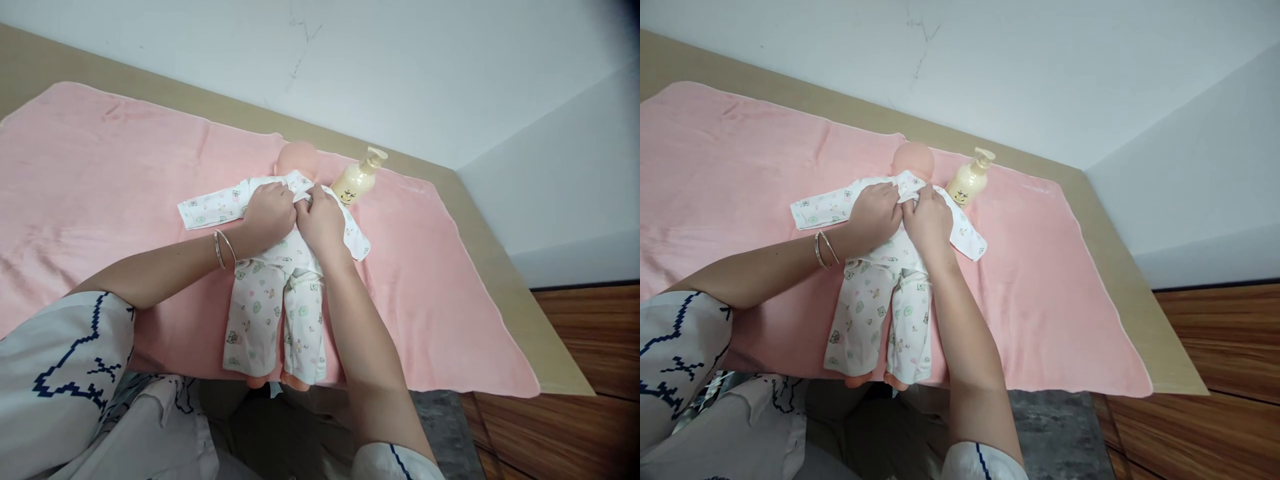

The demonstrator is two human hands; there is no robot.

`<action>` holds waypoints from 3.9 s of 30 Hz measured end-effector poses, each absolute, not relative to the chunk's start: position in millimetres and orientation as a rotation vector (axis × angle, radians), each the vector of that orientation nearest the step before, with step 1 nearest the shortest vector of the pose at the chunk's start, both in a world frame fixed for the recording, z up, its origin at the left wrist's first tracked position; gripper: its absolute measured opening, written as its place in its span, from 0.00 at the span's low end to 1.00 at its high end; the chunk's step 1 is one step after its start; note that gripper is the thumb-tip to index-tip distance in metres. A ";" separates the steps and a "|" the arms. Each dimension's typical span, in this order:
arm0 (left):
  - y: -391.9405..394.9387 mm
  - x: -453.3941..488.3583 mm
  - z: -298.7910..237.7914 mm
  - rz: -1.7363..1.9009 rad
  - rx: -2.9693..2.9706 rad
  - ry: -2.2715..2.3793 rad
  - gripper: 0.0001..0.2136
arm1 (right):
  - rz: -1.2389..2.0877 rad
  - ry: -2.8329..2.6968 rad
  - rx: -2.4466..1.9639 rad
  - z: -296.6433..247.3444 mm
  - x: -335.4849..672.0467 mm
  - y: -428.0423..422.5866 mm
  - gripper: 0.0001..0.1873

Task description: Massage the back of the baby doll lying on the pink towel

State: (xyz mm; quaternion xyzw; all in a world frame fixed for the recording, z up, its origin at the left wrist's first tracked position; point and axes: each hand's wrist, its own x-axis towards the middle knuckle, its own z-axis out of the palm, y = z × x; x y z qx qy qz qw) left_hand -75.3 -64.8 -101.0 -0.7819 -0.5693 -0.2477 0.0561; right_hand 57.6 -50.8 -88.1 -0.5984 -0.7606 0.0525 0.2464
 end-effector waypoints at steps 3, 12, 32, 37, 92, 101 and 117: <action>-70.2 -72.0 -102.3 -0.716 -2.355 -1.632 0.12 | 0.164 -2.114 -1.597 -89.3 58.4 -49.6 0.23; -62.0 -78.6 -106.0 -0.933 -2.394 -1.744 0.14 | 0.118 -2.154 -1.610 -89.3 57.5 -49.6 0.21; -52.2 -81.7 -116.9 -1.010 -2.366 -1.849 0.19 | -0.002 -2.161 -1.740 -80.6 51.5 -57.9 0.18; -56.9 -79.6 -111.4 -0.965 -2.392 -1.800 0.19 | 0.044 -2.155 -1.745 -80.1 52.2 -57.7 0.19; -35.0 -85.3 -138.1 -1.171 -2.344 -1.761 0.19 | 0.116 -2.242 -1.510 -101.1 61.3 -42.0 0.30; -52.4 -78.0 -134.8 -1.134 -2.312 -1.606 0.16 | 0.189 -2.254 -1.480 -107.2 67.4 -31.3 0.31; -41.9 -80.2 -138.9 -1.175 -2.240 -1.756 0.19 | -0.058 -2.302 -1.729 -75.1 46.3 -66.4 0.20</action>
